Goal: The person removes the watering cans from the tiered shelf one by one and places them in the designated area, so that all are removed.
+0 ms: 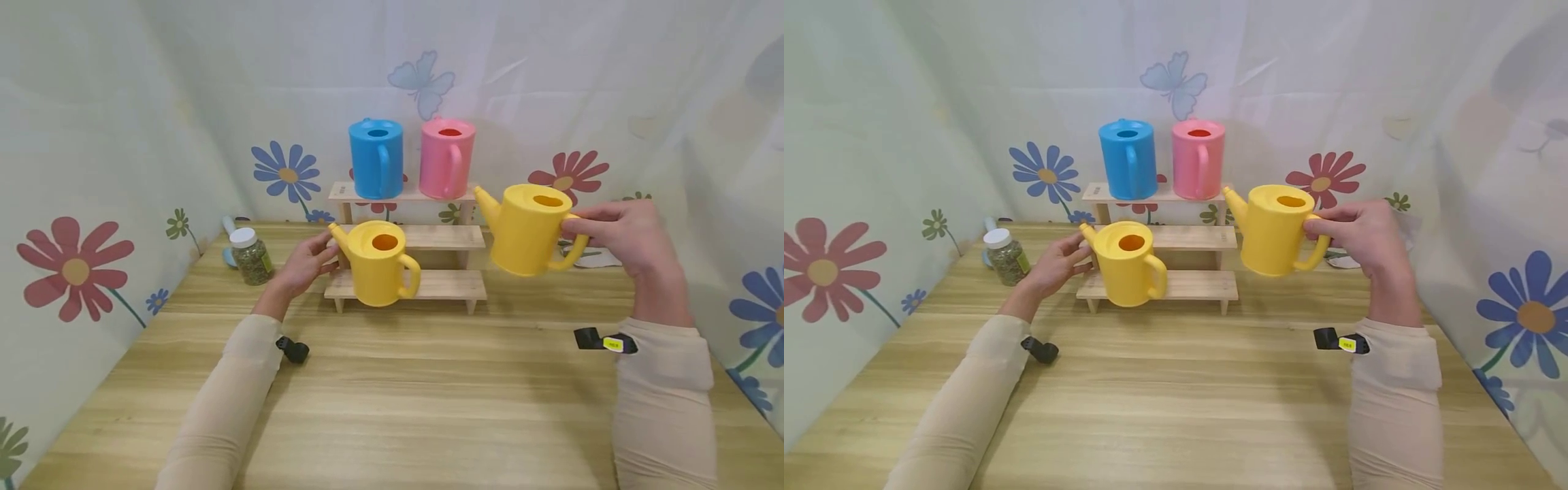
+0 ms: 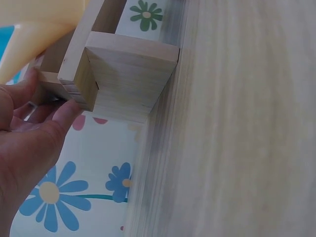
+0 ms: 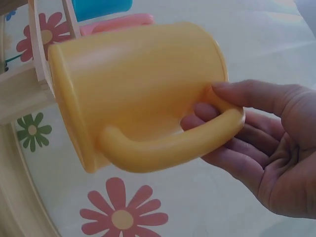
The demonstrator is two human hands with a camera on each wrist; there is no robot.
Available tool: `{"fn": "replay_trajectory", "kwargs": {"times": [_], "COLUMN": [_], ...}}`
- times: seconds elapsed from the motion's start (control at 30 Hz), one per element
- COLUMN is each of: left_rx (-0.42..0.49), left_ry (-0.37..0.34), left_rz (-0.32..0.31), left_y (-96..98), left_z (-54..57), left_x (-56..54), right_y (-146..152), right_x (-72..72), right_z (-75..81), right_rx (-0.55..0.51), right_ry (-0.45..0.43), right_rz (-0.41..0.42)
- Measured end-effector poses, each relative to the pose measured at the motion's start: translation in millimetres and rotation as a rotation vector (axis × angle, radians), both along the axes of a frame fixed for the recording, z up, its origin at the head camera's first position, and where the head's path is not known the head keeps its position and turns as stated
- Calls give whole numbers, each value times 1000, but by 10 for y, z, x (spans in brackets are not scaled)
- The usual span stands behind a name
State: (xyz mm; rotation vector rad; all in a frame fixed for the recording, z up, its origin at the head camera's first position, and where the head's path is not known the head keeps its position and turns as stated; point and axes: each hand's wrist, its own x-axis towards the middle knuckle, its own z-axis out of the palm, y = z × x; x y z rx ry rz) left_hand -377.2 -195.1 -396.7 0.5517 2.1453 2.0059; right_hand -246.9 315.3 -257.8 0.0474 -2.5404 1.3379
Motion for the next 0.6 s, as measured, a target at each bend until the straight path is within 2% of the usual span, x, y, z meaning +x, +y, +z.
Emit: {"fn": "replay_trajectory", "kwargs": {"times": [0.2,0.37,0.6], "left_rx": [-2,-3,-10], "left_ry": [-8,-5,0], "left_rz": [10,6,11], "left_y": [2,0,0], "left_z": [-23,-26,-23], "left_x": [5,-8,-16], "right_y": [17,-21,-146], "right_x": [-20,-78,-281], "right_z": [-24,-74,-249], "right_rx": [27,31,26], "right_ry": [-68,-63,-44], "right_rz": [-106,-199,-259]}}
